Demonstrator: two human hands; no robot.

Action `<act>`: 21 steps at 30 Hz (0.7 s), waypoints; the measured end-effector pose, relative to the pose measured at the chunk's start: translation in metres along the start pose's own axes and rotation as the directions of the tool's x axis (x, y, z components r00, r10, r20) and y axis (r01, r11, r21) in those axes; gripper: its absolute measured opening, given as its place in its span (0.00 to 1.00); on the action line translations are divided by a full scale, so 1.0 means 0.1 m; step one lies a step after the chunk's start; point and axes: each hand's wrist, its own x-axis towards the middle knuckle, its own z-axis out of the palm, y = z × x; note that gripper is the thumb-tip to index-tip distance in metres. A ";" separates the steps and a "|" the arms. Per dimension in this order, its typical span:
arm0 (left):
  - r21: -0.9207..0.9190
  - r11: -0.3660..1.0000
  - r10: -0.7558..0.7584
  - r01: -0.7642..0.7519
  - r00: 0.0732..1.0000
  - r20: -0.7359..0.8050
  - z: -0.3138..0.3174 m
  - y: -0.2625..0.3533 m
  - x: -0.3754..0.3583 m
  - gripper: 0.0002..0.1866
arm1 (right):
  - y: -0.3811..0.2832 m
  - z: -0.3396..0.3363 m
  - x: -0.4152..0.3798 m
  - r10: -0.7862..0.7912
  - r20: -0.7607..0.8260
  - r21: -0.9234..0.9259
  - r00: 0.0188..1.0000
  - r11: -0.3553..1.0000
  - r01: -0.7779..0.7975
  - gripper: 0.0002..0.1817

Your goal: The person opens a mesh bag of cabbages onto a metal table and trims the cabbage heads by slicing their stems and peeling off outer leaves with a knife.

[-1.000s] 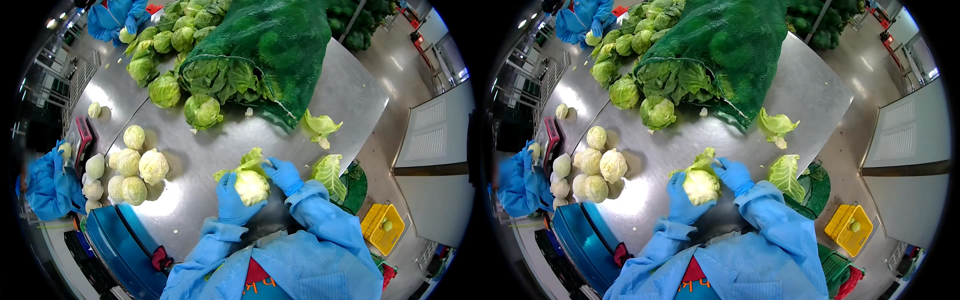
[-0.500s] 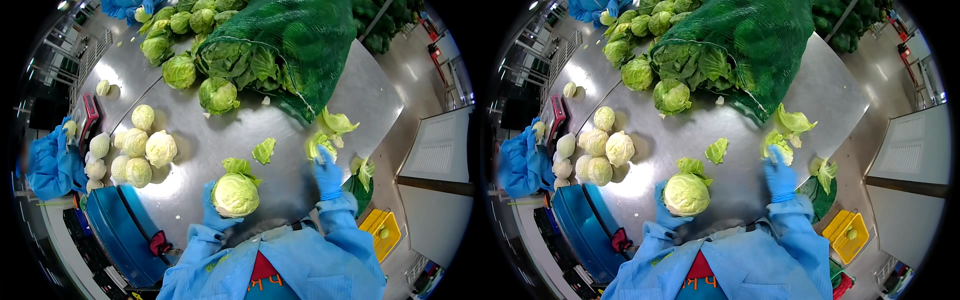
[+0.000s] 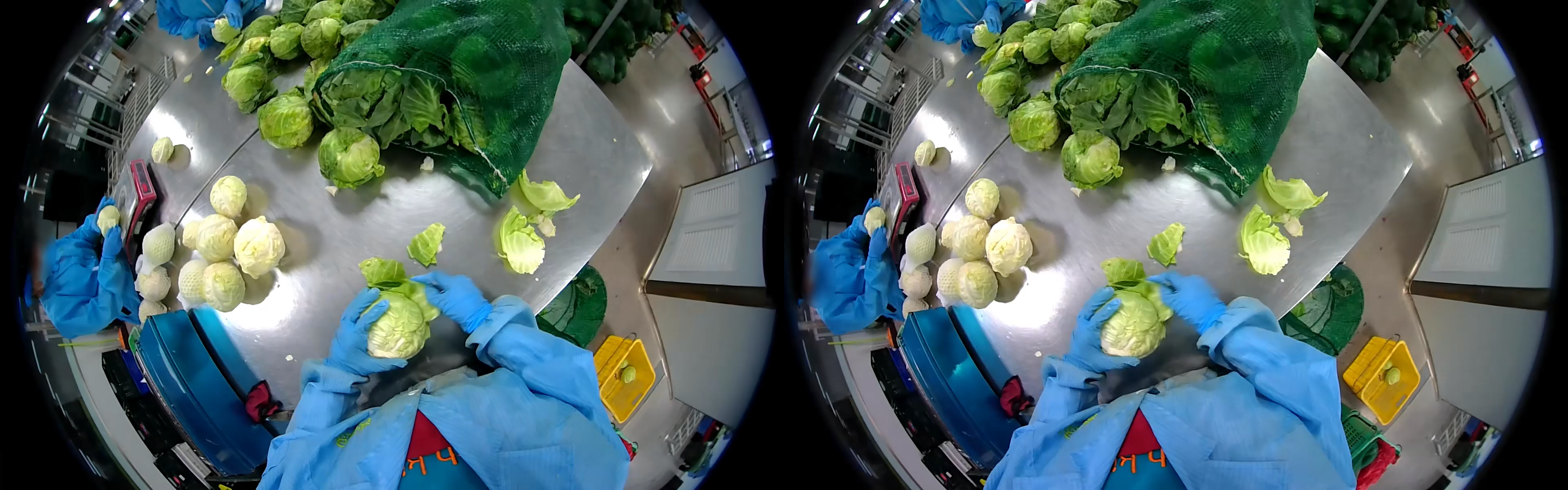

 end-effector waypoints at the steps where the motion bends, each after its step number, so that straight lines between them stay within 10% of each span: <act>1: -0.044 0.999 -0.027 0.025 0.999 -0.045 0.00 -0.03 -0.03 0.52 | 0.19 -0.03 -0.02 -0.038 -0.114 -0.037 0.993 0.999 0.034 0.18; 5: -0.322 0.894 -0.365 0.310 0.923 -0.125 -0.11 -0.05 -0.11 0.53 | 1.04 -0.39 -0.21 0.013 -0.415 -0.415 0.910 0.887 -0.202 0.10; 9: 0.180 0.966 -0.110 0.187 0.924 -0.366 -0.02 -0.15 0.01 0.60 | 0.77 -0.70 -0.52 -0.056 -0.663 -0.401 0.747 0.869 -0.290 0.19; 10: -0.084 0.948 -0.314 0.307 0.863 -0.396 0.06 -0.05 0.10 0.60 | 0.59 -0.70 -0.55 -0.018 -0.639 -0.310 0.769 0.921 -0.236 0.24; 14: 0.210 0.951 -0.248 0.226 0.965 0.085 -0.22 0.24 0.39 0.59 | 0.12 -0.38 -0.54 0.149 -0.258 0.175 0.955 0.979 -0.105 0.23; 17: 0.168 0.858 -0.504 0.485 0.857 0.103 -0.25 0.37 0.42 0.58 | -0.01 -0.13 -0.54 0.114 -0.023 0.307 0.993 0.946 -0.101 0.26; 20: 0.645 0.650 -0.381 0.402 0.907 -0.181 -0.10 0.48 0.42 0.59 | -0.08 0.04 -0.52 0.107 0.025 0.279 0.994 0.954 -0.110 0.30; 21: 0.561 0.764 -0.275 0.319 0.947 -0.165 -0.08 0.41 0.43 0.59 | -0.11 0.08 -0.52 0.120 0.024 0.264 0.992 0.957 -0.122 0.32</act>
